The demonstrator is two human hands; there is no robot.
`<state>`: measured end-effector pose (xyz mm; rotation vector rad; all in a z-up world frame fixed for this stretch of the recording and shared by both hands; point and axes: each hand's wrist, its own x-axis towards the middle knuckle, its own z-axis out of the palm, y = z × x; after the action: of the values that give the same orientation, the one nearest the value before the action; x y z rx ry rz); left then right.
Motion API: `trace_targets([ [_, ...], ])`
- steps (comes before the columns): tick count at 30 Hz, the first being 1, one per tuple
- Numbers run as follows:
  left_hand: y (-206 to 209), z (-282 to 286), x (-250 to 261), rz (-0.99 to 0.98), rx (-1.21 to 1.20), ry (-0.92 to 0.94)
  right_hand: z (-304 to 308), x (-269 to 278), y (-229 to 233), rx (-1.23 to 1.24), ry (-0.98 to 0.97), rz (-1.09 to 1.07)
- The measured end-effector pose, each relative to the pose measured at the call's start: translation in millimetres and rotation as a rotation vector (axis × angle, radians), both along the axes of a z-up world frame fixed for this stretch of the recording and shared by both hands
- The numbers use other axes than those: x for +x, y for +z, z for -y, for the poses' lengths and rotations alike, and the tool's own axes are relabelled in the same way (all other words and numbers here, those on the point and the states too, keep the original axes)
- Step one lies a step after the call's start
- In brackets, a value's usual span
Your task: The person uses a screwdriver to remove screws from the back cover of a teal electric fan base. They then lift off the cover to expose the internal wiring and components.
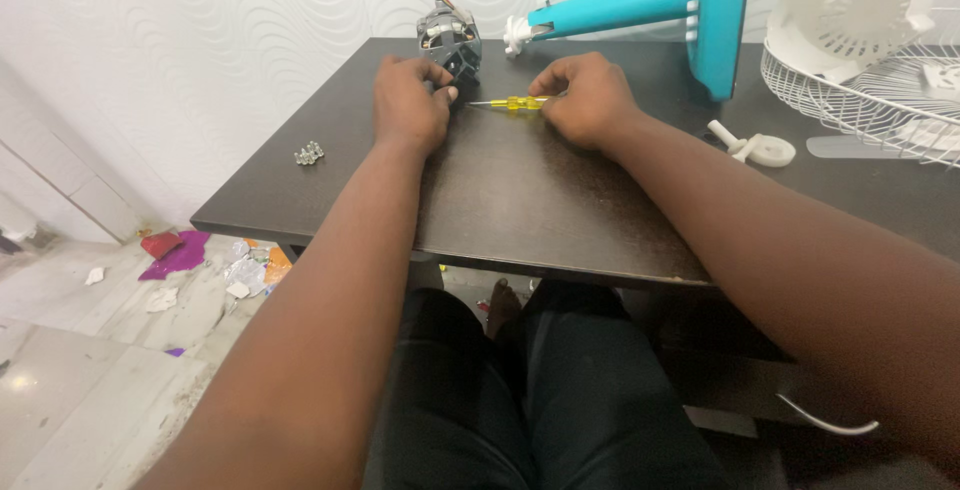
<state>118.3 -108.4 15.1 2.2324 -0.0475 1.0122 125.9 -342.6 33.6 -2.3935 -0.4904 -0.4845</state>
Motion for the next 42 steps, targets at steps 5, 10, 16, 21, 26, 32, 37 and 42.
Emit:
trace_targets([
  [5,1.5,1.7,-5.6,0.012,0.001,-0.017,-0.5,0.5,0.7,-0.021,0.000,-0.012],
  [10,-2.5,0.0,-0.8,0.059,0.010,-0.078,1.0,1.2,-1.6,-0.004,0.015,-0.012],
  [16,-7.5,-2.2,7.2,0.166,0.006,-0.118,2.6,0.2,-3.0,0.017,0.052,0.009],
  [21,-4.5,0.5,3.1,0.317,0.038,-0.219,3.5,0.5,-3.3,0.043,0.034,0.060],
  [26,3.8,9.4,-12.0,0.357,0.107,-0.455,2.1,-1.5,-5.5,0.201,0.092,0.157],
  [32,11.5,24.2,-30.4,0.307,0.205,-0.547,1.9,0.0,-5.5,0.371,0.306,0.160],
  [37,15.4,29.6,-34.0,0.358,0.301,-0.595,6.2,-0.1,-5.0,0.282,0.182,0.139],
  [42,11.9,32.7,-32.7,0.315,0.245,-0.583,7.9,-5.5,-3.1,0.313,0.156,0.178],
])
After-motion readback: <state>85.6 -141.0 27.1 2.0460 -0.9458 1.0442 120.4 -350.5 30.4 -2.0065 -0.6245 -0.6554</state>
